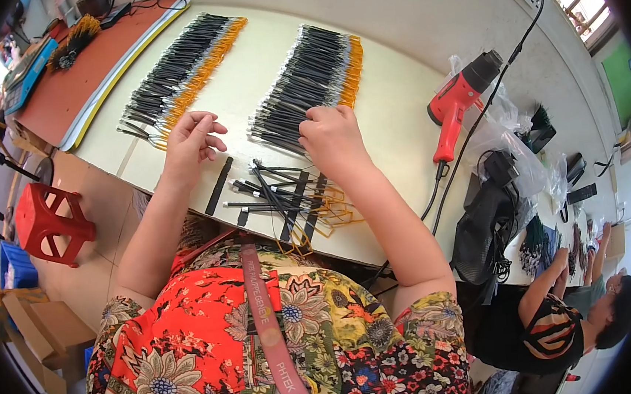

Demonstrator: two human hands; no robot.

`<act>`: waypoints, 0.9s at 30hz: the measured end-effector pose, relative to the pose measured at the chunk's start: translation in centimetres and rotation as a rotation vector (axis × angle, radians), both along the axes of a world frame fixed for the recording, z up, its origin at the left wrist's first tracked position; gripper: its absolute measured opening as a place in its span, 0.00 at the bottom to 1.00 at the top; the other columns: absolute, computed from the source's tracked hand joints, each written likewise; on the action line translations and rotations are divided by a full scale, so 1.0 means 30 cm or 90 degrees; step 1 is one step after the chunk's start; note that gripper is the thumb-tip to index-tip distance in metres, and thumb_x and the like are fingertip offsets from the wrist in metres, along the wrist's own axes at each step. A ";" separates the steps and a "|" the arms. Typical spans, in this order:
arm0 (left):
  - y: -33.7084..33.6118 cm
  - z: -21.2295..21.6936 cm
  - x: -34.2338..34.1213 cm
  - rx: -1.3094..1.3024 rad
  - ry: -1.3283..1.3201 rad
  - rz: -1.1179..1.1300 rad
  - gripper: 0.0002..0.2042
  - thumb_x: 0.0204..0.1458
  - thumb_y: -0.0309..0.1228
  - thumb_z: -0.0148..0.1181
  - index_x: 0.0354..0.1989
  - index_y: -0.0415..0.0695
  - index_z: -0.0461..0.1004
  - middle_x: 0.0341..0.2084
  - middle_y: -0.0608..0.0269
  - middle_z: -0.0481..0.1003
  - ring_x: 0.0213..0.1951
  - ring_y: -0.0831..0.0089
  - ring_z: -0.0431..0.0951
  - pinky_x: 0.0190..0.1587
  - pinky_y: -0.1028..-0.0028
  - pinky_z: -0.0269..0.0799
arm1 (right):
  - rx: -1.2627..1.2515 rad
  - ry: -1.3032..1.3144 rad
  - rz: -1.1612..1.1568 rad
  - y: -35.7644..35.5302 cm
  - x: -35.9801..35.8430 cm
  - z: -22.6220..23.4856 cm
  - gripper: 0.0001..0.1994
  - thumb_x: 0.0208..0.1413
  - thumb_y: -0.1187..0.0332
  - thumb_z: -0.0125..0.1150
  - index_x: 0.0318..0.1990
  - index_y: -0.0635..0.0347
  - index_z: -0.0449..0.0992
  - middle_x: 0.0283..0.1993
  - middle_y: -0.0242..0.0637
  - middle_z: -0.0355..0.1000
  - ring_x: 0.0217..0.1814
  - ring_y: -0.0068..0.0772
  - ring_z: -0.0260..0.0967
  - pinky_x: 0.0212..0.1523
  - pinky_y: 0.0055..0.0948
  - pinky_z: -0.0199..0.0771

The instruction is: The person assembles or inspects small plastic components by hand at a workbench.

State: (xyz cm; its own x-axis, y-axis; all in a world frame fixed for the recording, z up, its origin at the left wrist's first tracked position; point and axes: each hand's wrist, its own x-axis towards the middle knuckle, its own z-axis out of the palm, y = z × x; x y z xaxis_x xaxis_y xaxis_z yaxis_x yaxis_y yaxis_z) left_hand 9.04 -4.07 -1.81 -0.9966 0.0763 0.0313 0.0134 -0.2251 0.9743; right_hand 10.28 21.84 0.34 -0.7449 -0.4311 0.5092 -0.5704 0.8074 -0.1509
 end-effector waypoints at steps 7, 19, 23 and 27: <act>0.002 -0.025 0.001 0.004 -0.013 0.001 0.09 0.57 0.33 0.51 0.39 0.41 0.69 0.29 0.62 0.75 0.24 0.79 0.75 0.23 0.85 0.65 | 0.048 0.085 -0.032 -0.011 -0.002 -0.011 0.04 0.44 0.70 0.62 0.24 0.59 0.74 0.36 0.35 0.70 0.44 0.37 0.67 0.48 0.42 0.62; 0.006 -0.025 0.078 -0.239 0.105 -0.097 0.15 0.51 0.31 0.58 0.46 0.41 0.68 0.39 0.63 0.74 0.41 0.75 0.74 0.40 0.78 0.70 | 0.027 -0.245 0.069 -0.108 0.195 0.051 0.10 0.47 0.64 0.61 0.24 0.60 0.72 0.27 0.42 0.68 0.33 0.45 0.67 0.34 0.39 0.67; -0.020 0.020 0.167 -0.536 0.499 -0.240 0.37 0.36 0.32 0.69 0.58 0.43 0.60 0.56 0.50 0.61 0.60 0.58 0.59 0.61 0.63 0.55 | 0.049 -0.177 0.079 -0.139 0.247 -0.002 0.13 0.44 0.62 0.63 0.25 0.61 0.69 0.26 0.41 0.68 0.34 0.47 0.68 0.35 0.42 0.67; 0.017 0.024 0.184 -0.636 0.555 -0.286 0.39 0.34 0.30 0.70 0.59 0.42 0.59 0.56 0.50 0.61 0.59 0.55 0.59 0.61 0.61 0.55 | 0.045 -0.222 0.067 -0.112 0.238 -0.013 0.10 0.46 0.65 0.61 0.26 0.62 0.70 0.25 0.43 0.69 0.33 0.48 0.69 0.34 0.42 0.68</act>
State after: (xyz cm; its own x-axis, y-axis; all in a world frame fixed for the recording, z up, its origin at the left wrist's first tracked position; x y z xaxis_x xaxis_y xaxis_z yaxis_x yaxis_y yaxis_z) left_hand 14.56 -3.57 -1.08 -0.5692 0.7372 0.3641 0.8031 0.4035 0.4385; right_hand 17.41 18.49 -0.05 -0.8184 -0.5394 0.1983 -0.5746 0.7628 -0.2966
